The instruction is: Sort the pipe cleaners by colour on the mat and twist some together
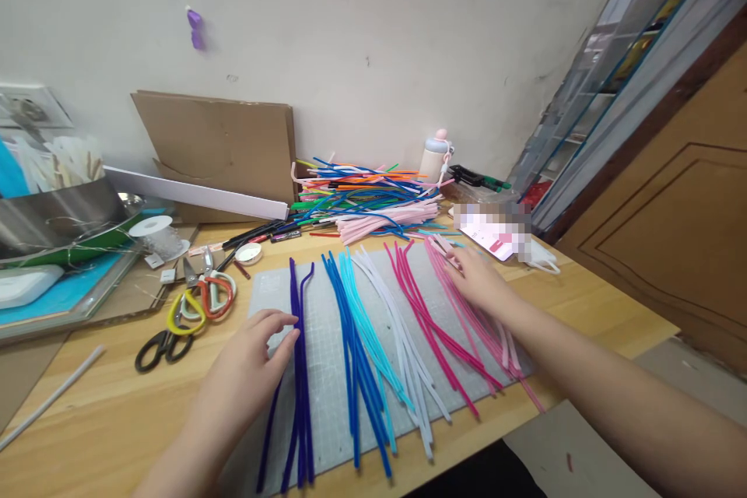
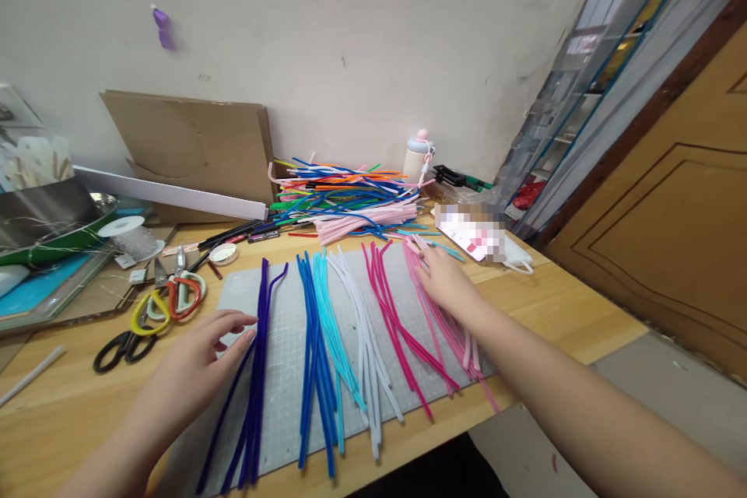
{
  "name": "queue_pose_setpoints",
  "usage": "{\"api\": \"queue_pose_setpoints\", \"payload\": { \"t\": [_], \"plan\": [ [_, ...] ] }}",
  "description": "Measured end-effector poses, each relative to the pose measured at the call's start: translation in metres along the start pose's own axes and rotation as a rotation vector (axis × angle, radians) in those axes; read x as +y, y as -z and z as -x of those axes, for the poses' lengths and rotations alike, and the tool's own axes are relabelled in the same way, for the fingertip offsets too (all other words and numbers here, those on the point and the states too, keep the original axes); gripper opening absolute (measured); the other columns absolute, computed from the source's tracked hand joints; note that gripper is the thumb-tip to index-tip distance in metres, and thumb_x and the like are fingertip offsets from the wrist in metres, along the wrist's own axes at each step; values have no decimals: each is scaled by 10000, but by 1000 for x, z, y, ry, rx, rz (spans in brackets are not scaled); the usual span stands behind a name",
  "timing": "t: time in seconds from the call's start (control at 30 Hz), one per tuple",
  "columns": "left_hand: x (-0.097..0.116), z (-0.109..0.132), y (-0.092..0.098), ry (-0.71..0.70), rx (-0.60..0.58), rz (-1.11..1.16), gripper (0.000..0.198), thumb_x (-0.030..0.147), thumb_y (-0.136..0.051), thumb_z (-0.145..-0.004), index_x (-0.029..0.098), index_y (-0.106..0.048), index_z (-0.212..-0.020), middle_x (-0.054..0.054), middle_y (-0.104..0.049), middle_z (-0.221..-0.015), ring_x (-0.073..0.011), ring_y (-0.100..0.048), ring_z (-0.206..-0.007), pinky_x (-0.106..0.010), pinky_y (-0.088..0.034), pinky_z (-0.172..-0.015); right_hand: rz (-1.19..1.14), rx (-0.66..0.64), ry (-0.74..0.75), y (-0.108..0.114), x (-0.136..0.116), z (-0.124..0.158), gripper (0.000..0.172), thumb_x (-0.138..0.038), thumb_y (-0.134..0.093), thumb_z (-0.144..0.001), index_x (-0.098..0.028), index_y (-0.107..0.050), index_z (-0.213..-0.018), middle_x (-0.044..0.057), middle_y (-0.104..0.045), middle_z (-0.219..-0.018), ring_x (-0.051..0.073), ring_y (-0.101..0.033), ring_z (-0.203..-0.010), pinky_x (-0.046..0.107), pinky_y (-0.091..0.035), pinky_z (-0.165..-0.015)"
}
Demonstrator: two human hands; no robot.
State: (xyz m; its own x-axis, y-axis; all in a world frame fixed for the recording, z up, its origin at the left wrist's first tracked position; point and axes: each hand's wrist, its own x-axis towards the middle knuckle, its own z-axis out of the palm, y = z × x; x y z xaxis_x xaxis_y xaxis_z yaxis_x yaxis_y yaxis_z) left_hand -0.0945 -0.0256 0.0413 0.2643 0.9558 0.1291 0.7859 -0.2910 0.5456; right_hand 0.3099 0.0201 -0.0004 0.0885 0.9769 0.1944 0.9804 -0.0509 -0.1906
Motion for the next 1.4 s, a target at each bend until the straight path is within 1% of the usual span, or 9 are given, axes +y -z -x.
{"api": "queue_pose_setpoints", "payload": {
  "t": [0.2,0.3,0.5,0.63,0.73,0.8,1.0,1.23,1.4],
  "plan": [
    [1,0,0,-15,-9,-10,306,430,-423,-865,241,-634,-979,-38,-628,-1047,-212,-605,-908,-314,-485,-738,-37,-114,89,-30,-25,22,453,-239,-452,-838,-68,-489,-1255,211,-366,-1405,306,-295,-1330,450,-266,-1076],
    [3,1,0,-9,-19,-15,302,427,-419,-871,239,-626,-983,-37,-623,-1059,-215,-594,-944,-329,-473,-788,-66,-158,125,-35,-32,27,468,-206,-397,-856,-38,-454,-1289,221,-337,-1421,278,-287,-1339,428,-261,-1090],
    [3,2,1,-23,10,10,288,406,-436,-859,238,-639,-977,-36,-630,-1058,-219,-597,-932,-344,-468,-810,-121,-192,181,-29,-45,30,478,-206,-365,-855,-78,-453,-1307,190,-354,-1420,253,-311,-1330,433,-293,-1077],
    [2,2,2,-24,10,19,302,410,-426,-860,233,-635,-988,-46,-626,-1060,-231,-593,-950,-365,-464,-835,-120,-135,171,-7,-59,34,473,-203,-356,-856,-69,-453,-1300,199,-346,-1423,280,-290,-1338,471,-260,-1082],
    [3,2,0,-27,5,16,294,396,-433,-856,230,-638,-988,-51,-628,-1055,-234,-592,-956,-372,-465,-840,-181,-100,238,17,-85,42,414,-240,-339,-888,-144,-479,-1266,148,-472,-1336,251,-413,-1258,424,-323,-1040],
    [5,2,-1,-36,-1,9,282,379,-444,-850,229,-641,-984,-53,-627,-1056,-236,-591,-963,-371,-470,-834,-218,-208,224,25,-108,46,318,-276,-367,-894,-169,-548,-1132,127,-593,-1161,229,-549,-1090,359,-423,-921],
    [10,3,-4,-63,-16,12,282,348,-446,-849,212,-648,-991,-74,-617,-1067,-246,-574,-1000,-380,-476,-834,-50,-319,-27,5,-157,41,302,-185,-519,-823,-62,-513,-1099,241,-556,-1071,285,-623,-881,370,-470,-703],
    [13,8,0,-71,22,6,282,345,-434,-859,207,-643,-991,-73,-598,-1088,-246,-569,-1004,-384,-471,-847,-81,-292,-107,-18,-163,41,251,-325,-506,-898,-155,-557,-1076,58,-587,-1042,153,-586,-858,345,-506,-749],
    [2,4,1,-40,99,-4,295,308,-392,-871,182,-633,-985,-82,-618,-1043,-246,-557,-1026,-398,-423,-909,-225,-159,-73,1,-150,35,92,-107,-530,-768,-128,-583,-841,70,-602,-836,171,-568,-765,287,-437,-674]
  ]
}}
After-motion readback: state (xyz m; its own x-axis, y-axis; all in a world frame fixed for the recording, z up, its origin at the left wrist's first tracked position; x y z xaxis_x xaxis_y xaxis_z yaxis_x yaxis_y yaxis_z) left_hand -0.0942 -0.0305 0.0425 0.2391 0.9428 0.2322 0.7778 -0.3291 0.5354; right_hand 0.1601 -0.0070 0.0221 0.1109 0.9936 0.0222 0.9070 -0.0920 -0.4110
